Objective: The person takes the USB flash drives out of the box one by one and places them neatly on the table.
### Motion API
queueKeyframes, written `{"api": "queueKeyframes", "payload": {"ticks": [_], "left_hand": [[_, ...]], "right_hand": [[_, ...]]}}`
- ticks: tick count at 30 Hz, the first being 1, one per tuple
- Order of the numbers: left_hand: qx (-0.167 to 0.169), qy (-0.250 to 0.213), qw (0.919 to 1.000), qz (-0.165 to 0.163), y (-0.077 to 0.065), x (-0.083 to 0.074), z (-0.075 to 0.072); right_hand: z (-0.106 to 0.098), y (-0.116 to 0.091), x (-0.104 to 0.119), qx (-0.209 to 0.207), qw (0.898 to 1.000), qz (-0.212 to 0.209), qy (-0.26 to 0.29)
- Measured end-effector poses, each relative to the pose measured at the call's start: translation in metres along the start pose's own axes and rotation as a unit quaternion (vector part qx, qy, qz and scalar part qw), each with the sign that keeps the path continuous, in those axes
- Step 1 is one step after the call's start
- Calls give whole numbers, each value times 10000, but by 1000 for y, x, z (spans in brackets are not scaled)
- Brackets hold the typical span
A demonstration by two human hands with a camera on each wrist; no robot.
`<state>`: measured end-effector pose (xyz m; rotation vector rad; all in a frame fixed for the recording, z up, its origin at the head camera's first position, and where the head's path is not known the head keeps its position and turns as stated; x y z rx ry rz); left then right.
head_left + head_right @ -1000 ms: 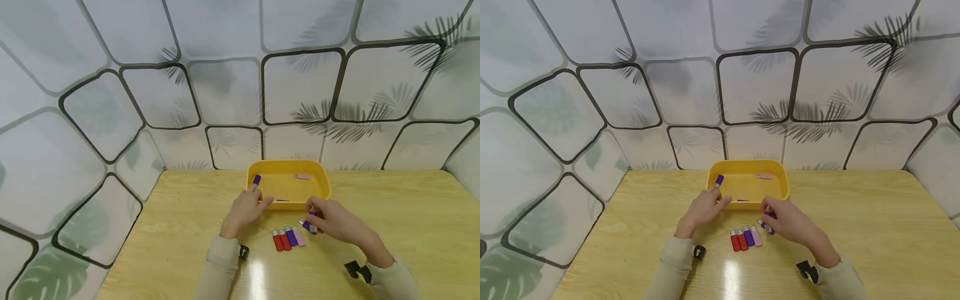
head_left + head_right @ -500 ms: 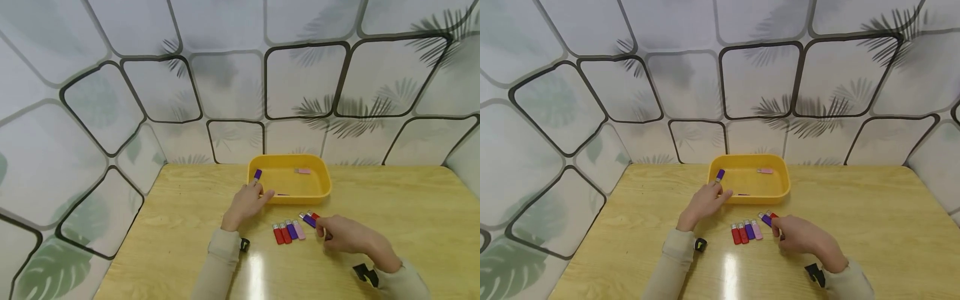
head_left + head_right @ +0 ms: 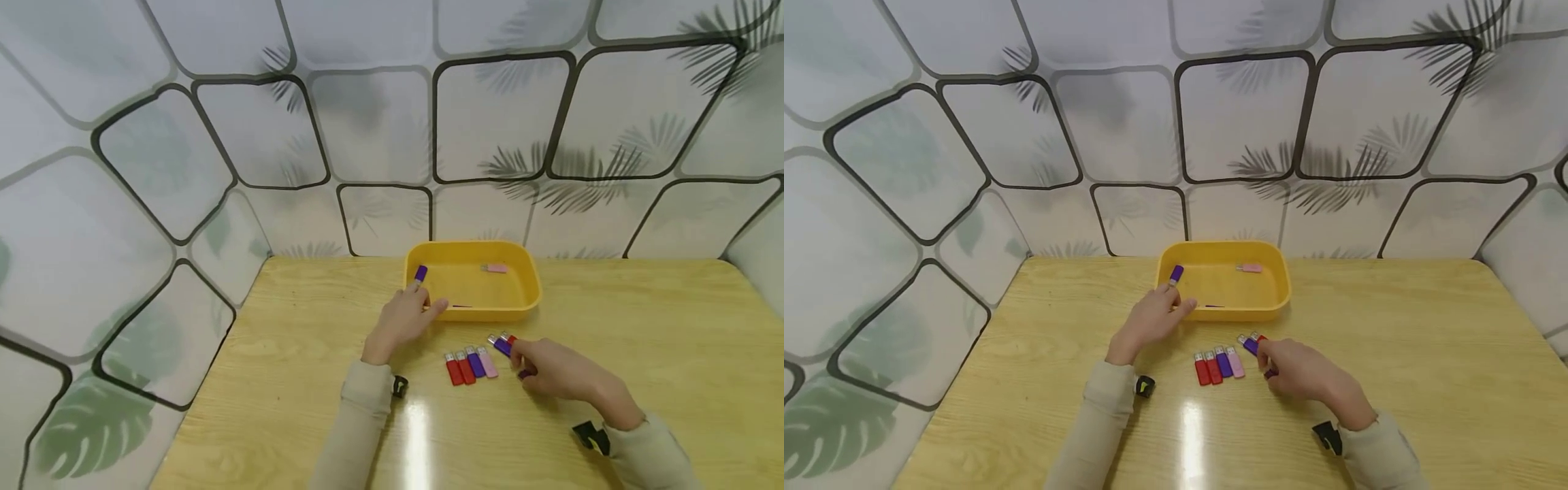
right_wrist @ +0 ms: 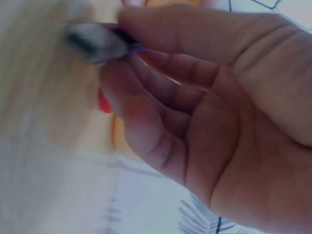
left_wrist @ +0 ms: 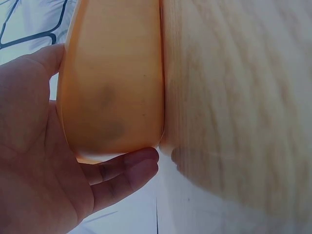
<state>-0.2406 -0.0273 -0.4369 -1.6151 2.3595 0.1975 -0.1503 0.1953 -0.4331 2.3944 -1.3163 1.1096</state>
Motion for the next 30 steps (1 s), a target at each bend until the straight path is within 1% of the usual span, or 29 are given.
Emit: {"api": "queueKeyframes", "payload": {"ticks": [3, 6, 8, 9, 11, 13, 15, 17, 19, 21, 26, 30], "left_hand": [[63, 36, 10000, -17, 1, 2, -2], [69, 23, 10000, 16, 2, 2, -3], [65, -6, 10000, 44, 3, 1, -4], [70, -31, 10000, 48, 3, 0, -4], [97, -51, 9999, 37, 3, 0, -4], [133, -33, 9999, 7, 3, 0, -3], [153, -36, 9999, -16, 3, 1, -2], [162, -42, 9999, -29, 3, 1, -1], [173, -58, 9998, -33, 3, 1, -1], [185, -62, 9998, -28, 2, 1, -2], [153, -69, 9999, 4, 2, 0, -1], [112, -77, 9999, 3, 2, 0, -1]], "right_hand": [[-5, 1, -8, -482, 9986, 44, -211], [-11, -1, -18, -978, 9930, 246, -623], [-14, -1, -24, -1080, 9903, 370, -796], [-14, -1, -26, -1044, 9904, 410, -813], [-12, 1, -28, -859, 9929, 460, -684], [-9, 2, -26, -607, 9964, 409, -421], [-5, 3, -22, -357, 9983, 457, -100], [-2, 3, -18, -150, 9985, 504, 175], [0, 1, -16, 1, 9979, 553, 332], [1, -1, -14, 118, 9965, 639, 533], [6, -4, -9, 281, 9927, 518, 1054], [9, -1, -7, 269, 9924, 321, 1157]]}}
Point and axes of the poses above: each hand's wrist, its own y-axis towards the middle knuckle, its own z-axis out of the palm, x = y × z, the point moved 6 cm from there along y, towards the middle knuckle, and after that the axes turned 8 degrees about y, right-handed, at the moved point
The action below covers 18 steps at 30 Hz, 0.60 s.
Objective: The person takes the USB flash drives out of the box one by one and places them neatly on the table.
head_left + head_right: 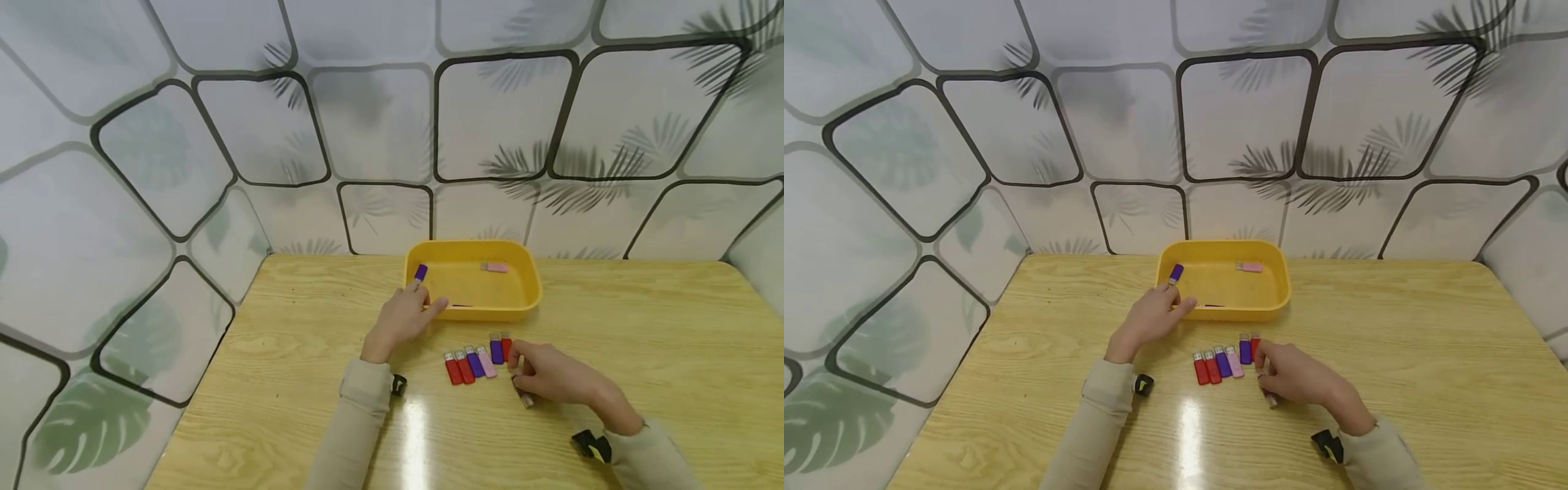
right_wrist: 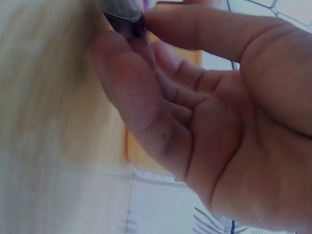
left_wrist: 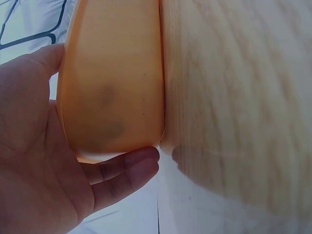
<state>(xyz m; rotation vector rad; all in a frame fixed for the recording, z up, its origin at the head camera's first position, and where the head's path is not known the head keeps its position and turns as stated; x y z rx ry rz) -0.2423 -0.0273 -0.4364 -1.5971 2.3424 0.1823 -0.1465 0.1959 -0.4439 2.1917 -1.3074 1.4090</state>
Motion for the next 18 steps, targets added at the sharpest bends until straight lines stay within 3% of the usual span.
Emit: {"api": "queueKeyframes", "payload": {"ticks": [6, 13, 18], "left_hand": [[17, 39, 10000, -6, -2, 1, 2], [-21, 123, 9999, 1, -1, 1, 2], [-1, 156, 9999, -9, 0, 0, 0]], "right_hand": [[4, 1, -3, -64, 9999, 58, -80], [9, 1, 0, 278, 9992, 186, 230], [-3, -2, 4, 138, 9997, 120, 133]]}}
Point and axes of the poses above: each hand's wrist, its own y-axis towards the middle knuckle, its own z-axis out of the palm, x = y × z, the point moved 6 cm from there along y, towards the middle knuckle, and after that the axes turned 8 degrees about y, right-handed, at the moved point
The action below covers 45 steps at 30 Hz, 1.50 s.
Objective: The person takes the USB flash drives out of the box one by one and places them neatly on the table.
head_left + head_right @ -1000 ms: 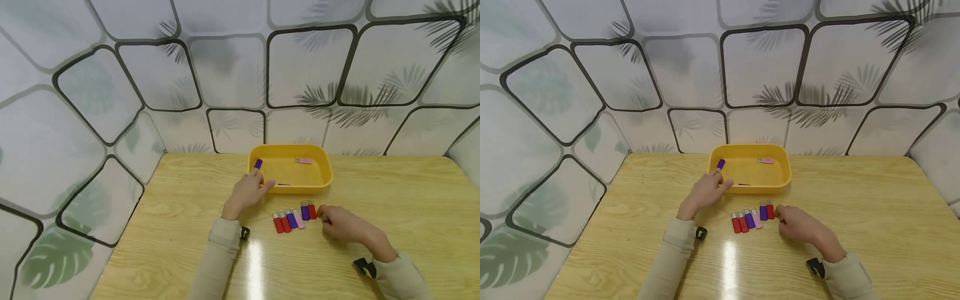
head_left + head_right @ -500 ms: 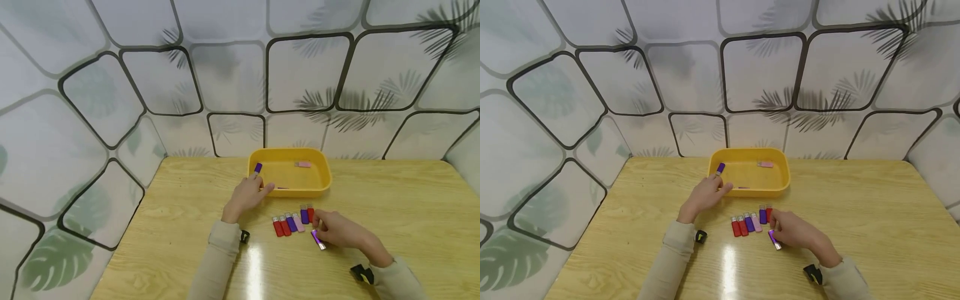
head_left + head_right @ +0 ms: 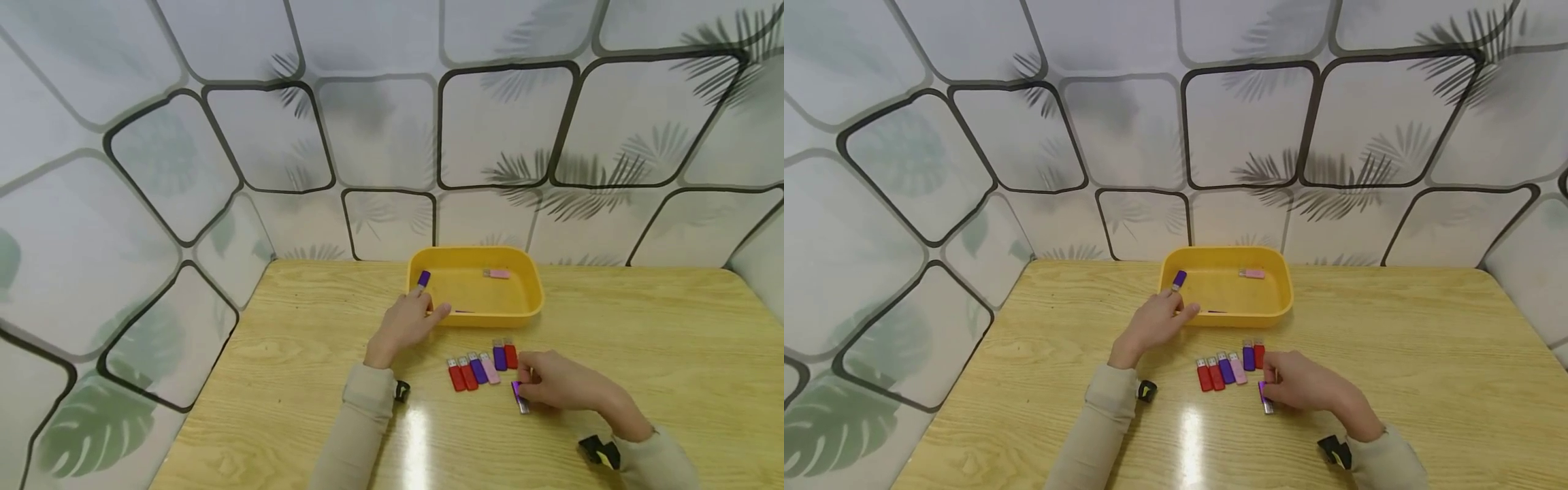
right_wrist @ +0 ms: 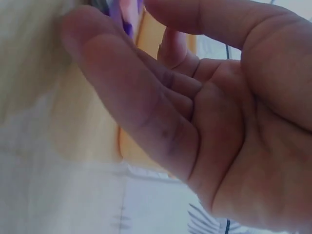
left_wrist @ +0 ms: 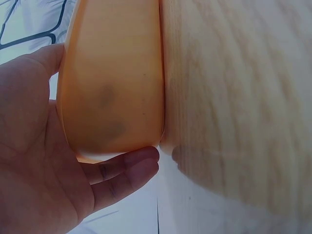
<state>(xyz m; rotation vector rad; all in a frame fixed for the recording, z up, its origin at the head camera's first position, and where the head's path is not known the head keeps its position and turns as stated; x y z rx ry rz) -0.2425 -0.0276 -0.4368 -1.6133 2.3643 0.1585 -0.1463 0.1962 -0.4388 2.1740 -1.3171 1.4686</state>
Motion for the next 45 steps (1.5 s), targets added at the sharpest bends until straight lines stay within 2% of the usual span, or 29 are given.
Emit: {"api": "queueKeyframes", "payload": {"ticks": [3, 6, 10, 12, 14, 16, 19, 23, 26, 28, 33, 37, 39, 40, 42, 44, 45], "left_hand": [[9, -8, 10000, -6, 1, 0, -1], [-61, 8, 10000, 13, 2, -2, -4], [-53, 45, 10000, 71, 4, -6, -7], [-5, 52, 9999, 106, 5, -7, -8], [9, 61, 9999, 126, 6, -8, -8], [-1, 78, 9999, 109, 6, -7, -8], [-23, 95, 10000, 10, 6, -4, -8], [-72, 103, 9999, -44, 5, -5, -7], [-28, 59, 10000, 23, 4, -9, -2], [6, 71, 10000, 27, 3, -11, 0], [-130, 170, 9996, -198, 2, -6, -3], [-173, 147, 9996, -155, 3, -5, -7], [-139, 154, 9997, -98, 3, -6, -6], [-121, 154, 9998, -86, 2, -6, -6], [-81, 150, 9998, -90, 0, -5, -5], [-69, 184, 9997, -119, -2, -3, -4], [-87, 191, 9997, -132, -3, -2, -4]], "right_hand": [[-17, -4, 3, -377, 9993, -22, -38], [-37, -7, 10, -1047, 9942, -177, -150], [-61, -7, 20, -2042, 9762, -545, -479], [-72, 1, 27, -2422, 9653, -685, -695], [-81, 16, 33, -2624, 9579, -688, -936], [-90, 37, 38, -2621, 9551, -594, -1250], [-98, 77, 37, -2289, 9575, -298, -1730], [-99, 115, 11, -1927, 9543, 277, -2267], [-96, 127, -13, -1939, 9479, 622, -2450], [-95, 131, -23, -2023, 9454, 676, -2464], [-96, 140, -21, -2097, 9514, 390, -2222], [-101, 137, -11, -2195, 9545, 345, -1987], [-101, 126, 0, -2549, 9509, 80, -1753], [-100, 118, 8, -2803, 9460, -122, -1621], [-93, 97, 26, -3329, 9296, -743, -1400], [-77, 71, 44, -3665, 9108, -1457, -1217], [-66, 59, 52, -3696, 9059, -1717, -1156]]}}
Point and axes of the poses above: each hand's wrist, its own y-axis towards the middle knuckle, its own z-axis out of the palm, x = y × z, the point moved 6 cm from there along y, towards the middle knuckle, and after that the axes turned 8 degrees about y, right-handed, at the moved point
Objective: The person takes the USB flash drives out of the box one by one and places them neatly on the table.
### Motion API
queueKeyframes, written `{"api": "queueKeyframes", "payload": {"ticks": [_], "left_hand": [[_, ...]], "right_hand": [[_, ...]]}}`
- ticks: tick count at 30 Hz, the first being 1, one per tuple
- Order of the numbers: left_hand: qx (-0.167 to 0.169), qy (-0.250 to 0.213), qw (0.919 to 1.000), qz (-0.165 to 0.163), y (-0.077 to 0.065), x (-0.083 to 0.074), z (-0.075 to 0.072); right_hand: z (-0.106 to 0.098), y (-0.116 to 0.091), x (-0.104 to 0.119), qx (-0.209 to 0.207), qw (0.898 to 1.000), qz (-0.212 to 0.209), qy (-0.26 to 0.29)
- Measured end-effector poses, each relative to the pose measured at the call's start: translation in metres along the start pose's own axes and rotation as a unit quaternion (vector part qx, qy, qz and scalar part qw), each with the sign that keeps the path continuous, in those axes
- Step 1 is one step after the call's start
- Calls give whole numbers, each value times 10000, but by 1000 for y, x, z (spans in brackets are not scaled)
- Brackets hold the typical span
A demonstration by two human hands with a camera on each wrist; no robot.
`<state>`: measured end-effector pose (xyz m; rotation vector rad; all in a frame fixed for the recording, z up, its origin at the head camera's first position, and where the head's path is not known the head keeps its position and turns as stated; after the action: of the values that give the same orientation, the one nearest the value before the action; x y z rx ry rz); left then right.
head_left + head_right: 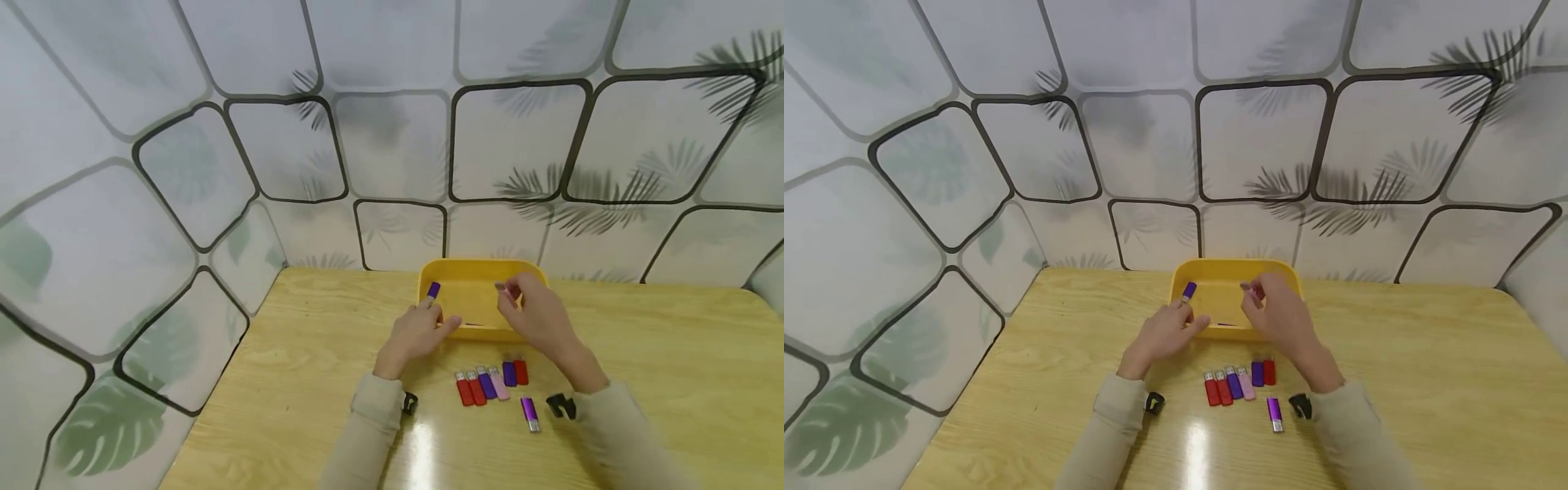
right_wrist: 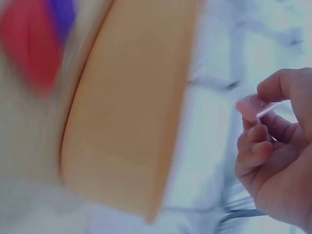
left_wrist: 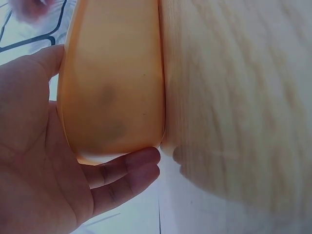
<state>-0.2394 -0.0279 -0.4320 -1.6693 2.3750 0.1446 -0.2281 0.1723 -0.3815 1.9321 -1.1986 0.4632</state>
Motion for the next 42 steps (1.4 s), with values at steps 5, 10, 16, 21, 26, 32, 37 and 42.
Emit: {"api": "queueKeyframes", "payload": {"ticks": [5, 10, 16, 21, 26, 32, 37, 42], "left_hand": [[-67, 1, 10000, -70, -1, 5, -3], [-39, -80, 9999, -119, -4, 12, -3], [-29, -170, 9998, -111, -5, 14, 0], [-74, -247, 9996, -76, -6, 13, 1], [21, -218, 9998, -14, -6, 11, 6], [-26, -278, 9996, 23, -2, 6, 3], [12, -244, 9997, 55, 2, 4, 2], [58, -224, 9997, 112, 2, 0, 3]], "right_hand": [[19, -54, 40, 1354, 9899, -9, 419], [44, -95, 55, 2806, 9594, 30, 281], [62, -123, 54, 3730, 9278, 91, -69], [66, -129, 51, 3890, 9211, 89, -143], [63, -133, 44, 4009, 9147, 512, 33], [53, -125, 34, 3770, 9237, 673, -40], [48, -120, 27, 3556, 9324, 639, 72], [44, -120, 23, 3385, 9379, 730, 204]]}}
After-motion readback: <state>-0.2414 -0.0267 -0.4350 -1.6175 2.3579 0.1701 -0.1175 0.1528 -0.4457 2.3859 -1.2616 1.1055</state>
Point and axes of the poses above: each hand's wrist, its own y-axis towards the middle knuckle, its own z-axis out of the palm, x = y × z, the point moved 6 cm from there along y, towards the middle knuckle, and after that the axes turned 8 degrees about y, right-handed, at the moved point
